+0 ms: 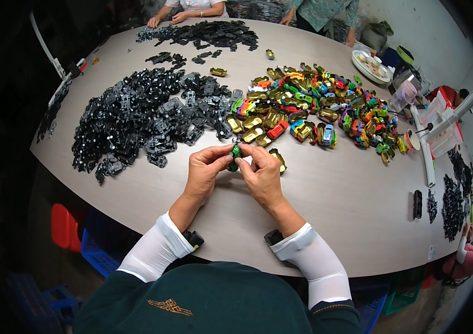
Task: The person assembles miniature toy cars by hand at a large table. They pick up a black plastic chassis and a colored body, fit the body onto the chassis, and place the completed unit on the table. The process is repeated with various colored bodies and black chassis throughout the clip.
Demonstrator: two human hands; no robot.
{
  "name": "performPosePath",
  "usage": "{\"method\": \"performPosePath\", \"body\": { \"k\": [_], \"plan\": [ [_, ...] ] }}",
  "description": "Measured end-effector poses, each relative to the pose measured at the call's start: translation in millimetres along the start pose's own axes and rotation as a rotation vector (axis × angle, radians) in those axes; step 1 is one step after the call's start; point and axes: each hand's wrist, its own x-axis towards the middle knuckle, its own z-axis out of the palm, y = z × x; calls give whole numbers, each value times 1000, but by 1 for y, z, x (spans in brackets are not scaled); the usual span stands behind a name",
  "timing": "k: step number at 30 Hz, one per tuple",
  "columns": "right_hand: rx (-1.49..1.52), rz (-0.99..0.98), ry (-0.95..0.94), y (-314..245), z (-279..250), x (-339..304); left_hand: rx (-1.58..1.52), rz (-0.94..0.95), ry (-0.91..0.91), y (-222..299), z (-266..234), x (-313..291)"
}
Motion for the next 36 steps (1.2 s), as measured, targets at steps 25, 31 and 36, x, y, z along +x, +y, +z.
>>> {"method": "performPosePath", "body": {
  "k": [25,31,36],
  "plan": [
    [558,643,-344,2,-31,18,-93,-347,-17,-2,-11,2],
    [554,635,-519,6,-39,17,-17,-409,-31,2,-8,2],
    [526,629,-569,1,-37,18,-41,-402,-76,1,-9,4]
  ]
}}
